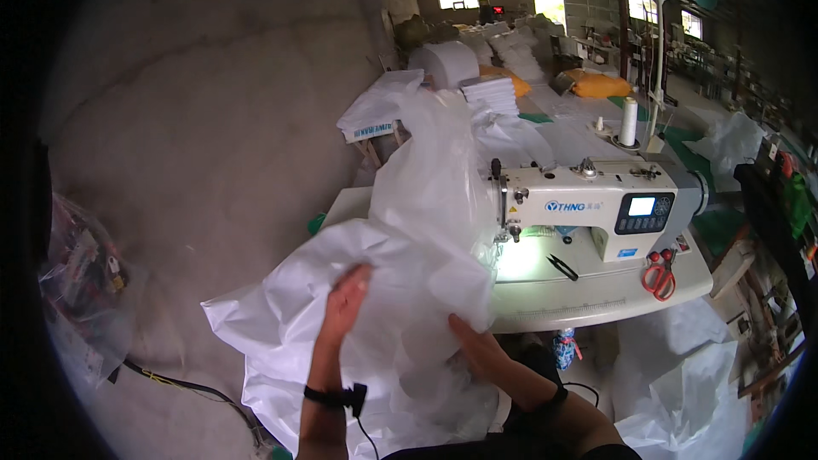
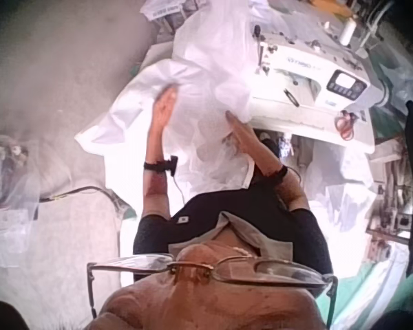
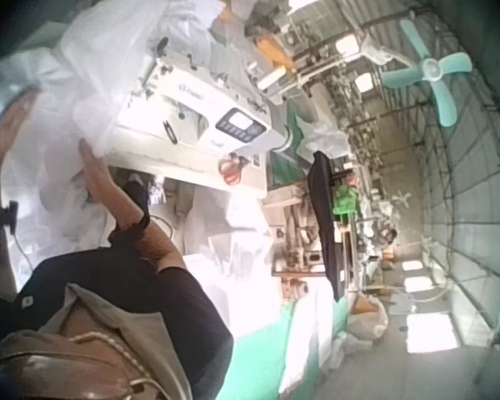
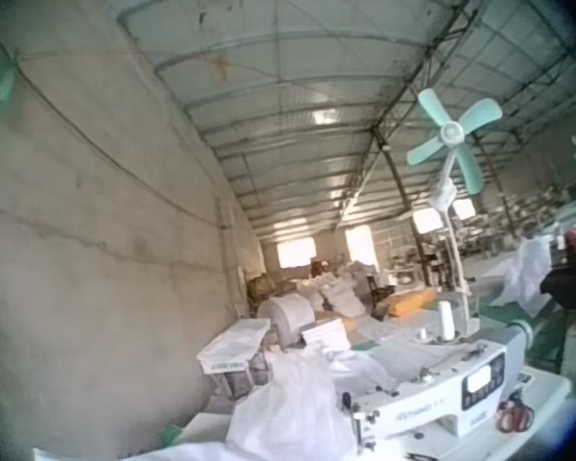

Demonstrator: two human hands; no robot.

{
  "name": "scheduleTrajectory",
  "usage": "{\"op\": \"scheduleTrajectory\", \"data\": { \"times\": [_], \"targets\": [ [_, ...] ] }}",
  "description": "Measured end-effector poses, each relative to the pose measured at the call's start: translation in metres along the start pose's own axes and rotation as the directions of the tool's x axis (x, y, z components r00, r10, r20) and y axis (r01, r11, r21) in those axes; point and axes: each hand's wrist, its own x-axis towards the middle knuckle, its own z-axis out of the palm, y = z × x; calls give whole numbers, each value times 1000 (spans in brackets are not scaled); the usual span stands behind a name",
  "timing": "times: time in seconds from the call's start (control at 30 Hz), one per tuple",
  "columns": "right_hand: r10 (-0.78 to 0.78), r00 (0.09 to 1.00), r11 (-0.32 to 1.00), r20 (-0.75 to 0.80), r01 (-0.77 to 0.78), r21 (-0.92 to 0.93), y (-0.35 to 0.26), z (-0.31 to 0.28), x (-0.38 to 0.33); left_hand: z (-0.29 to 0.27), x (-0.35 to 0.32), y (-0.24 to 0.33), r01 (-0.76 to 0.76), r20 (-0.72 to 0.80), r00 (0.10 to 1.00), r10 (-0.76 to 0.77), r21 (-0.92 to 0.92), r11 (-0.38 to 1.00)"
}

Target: Sewing large white synthetic sheets or fabric using an industrial sewing machine.

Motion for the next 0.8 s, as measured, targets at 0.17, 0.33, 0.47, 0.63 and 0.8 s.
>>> {"op": "scheduleTrajectory", "data": {
  "times": [0.17, 0.33, 0.47, 0.63, 0.8],
  "targets": [
    [217, 973, 974, 74, -221, 46, 25, -31, -6, -67, -41, -157, 233, -94, 941, -325, 876, 422],
    [512, 842, 852, 172, -523, 26, 99, -14, 17, -189, -49, -158, 448, -182, 690, -701, 868, 215],
    [498, 811, 865, 307, -486, -122, 163, 13, 35, -184, 10, -95, 416, -302, 904, -302, 782, 464],
    [478, 664, 837, 574, -148, -527, 191, 31, 23, -34, 72, -81, 129, 180, 939, -292, 605, 786],
    [635, 513, 685, 577, -29, -728, 147, -13, -43, 86, 78, -90, 61, 252, 792, -556, 873, 483]
  ]
}}
